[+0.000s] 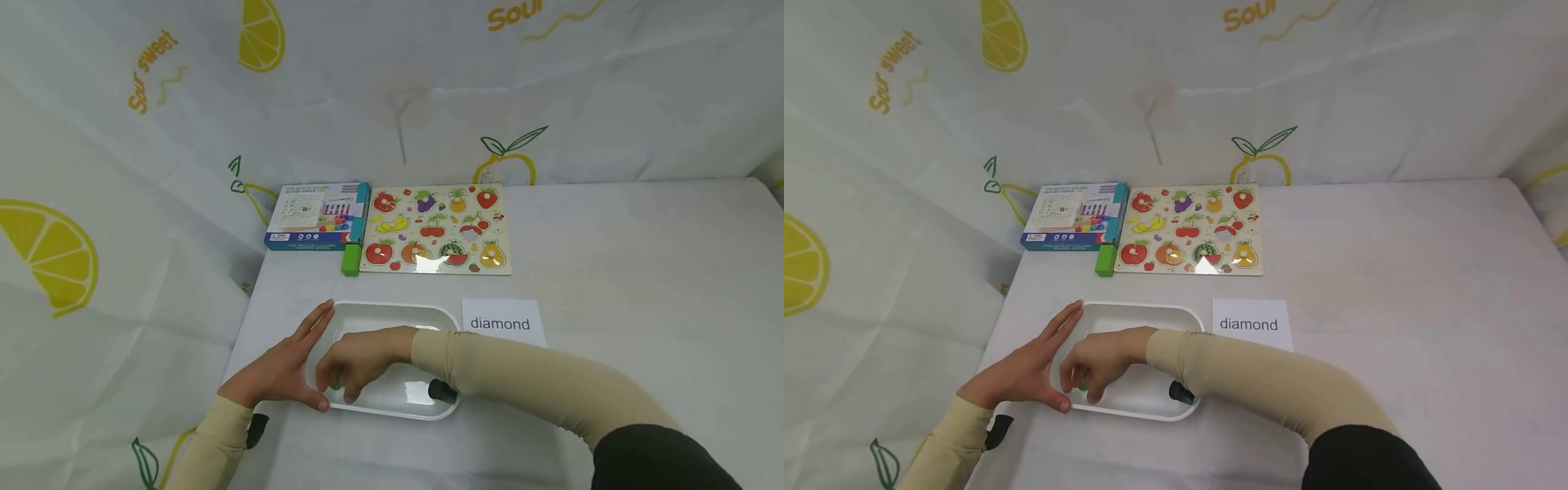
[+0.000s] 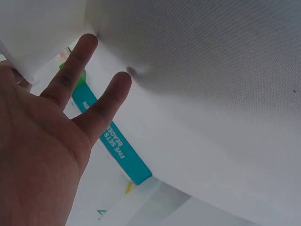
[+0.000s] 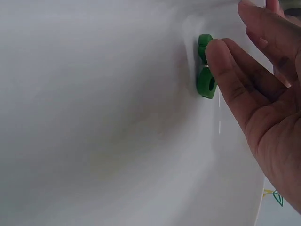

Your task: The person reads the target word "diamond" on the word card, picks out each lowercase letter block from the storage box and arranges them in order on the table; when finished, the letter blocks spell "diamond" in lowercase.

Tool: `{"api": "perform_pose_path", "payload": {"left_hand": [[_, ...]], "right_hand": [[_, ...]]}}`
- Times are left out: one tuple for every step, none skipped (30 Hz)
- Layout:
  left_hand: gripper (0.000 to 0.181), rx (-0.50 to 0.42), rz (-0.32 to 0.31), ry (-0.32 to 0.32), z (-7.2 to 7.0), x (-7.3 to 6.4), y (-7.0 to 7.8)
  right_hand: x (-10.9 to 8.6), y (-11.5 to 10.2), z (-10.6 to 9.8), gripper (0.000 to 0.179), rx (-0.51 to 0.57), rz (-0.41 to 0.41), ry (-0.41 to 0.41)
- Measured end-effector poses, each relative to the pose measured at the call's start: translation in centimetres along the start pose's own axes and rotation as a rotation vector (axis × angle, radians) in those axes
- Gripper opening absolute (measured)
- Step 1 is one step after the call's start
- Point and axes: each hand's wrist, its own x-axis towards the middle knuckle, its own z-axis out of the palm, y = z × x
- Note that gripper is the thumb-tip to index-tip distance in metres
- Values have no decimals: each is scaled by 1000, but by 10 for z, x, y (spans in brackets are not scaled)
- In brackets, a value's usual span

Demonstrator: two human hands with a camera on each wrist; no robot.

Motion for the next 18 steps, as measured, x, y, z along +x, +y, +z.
{"api": "perform_pose_path", "payload": {"left_hand": [[144, -2, 3, 0, 0, 0, -1], [144, -3, 3, 1, 0, 0, -1], [144, 0, 1, 2, 0, 0, -2], [144, 3, 0, 4, 0, 0, -2], [144, 7, -1, 5, 1, 0, -2], [144, 7, -3, 7, 1, 0, -2], [144, 11, -5, 9, 1, 0, -3], [144, 8, -6, 10, 1, 0, -3], [144, 7, -6, 9, 1, 0, -3], [144, 4, -5, 8, 1, 0, -3], [144, 2, -3, 6, 1, 0, -2], [144, -1, -2, 4, 1, 0, -2], [144, -3, 0, 1, 1, 0, -1], [144, -9, 1, 0, 1, 0, -1], [144, -10, 4, -2, 0, 1, 0], [144, -10, 7, 0, 0, 1, 0], [145, -9, 12, 2, 1, 1, 1], [145, -8, 16, 4, 1, 1, 1]], "right_hand": [[1, 1, 2, 38, -14, 5, 8], [3, 2, 3, 38, -26, 13, 15], [4, 3, 5, 38, -47, 20, 21], [5, 5, 7, 38, -70, 23, 27], [7, 6, 9, 38, -98, 19, 33], [8, 8, 10, 37, -121, 14, 42], [10, 10, 12, 37, -144, 4, 51], [13, 11, 14, 36, -169, -6, 62], [15, 12, 15, 34, -195, -15, 76], [17, 13, 17, 32, -216, -24, 93], [19, 14, 19, 29, -234, -30, 111], [20, 14, 21, 27, -248, -32, 129], [22, 15, 23, 25, -267, -36, 148], [23, 16, 25, 22, -290, -42, 170], [24, 17, 26, 19, -309, -49, 194], [25, 18, 28, 16, -320, -61, 218], [26, 19, 29, 15, -329, -74, 243], [27, 20, 30, 15, -333, -88, 268]]}}
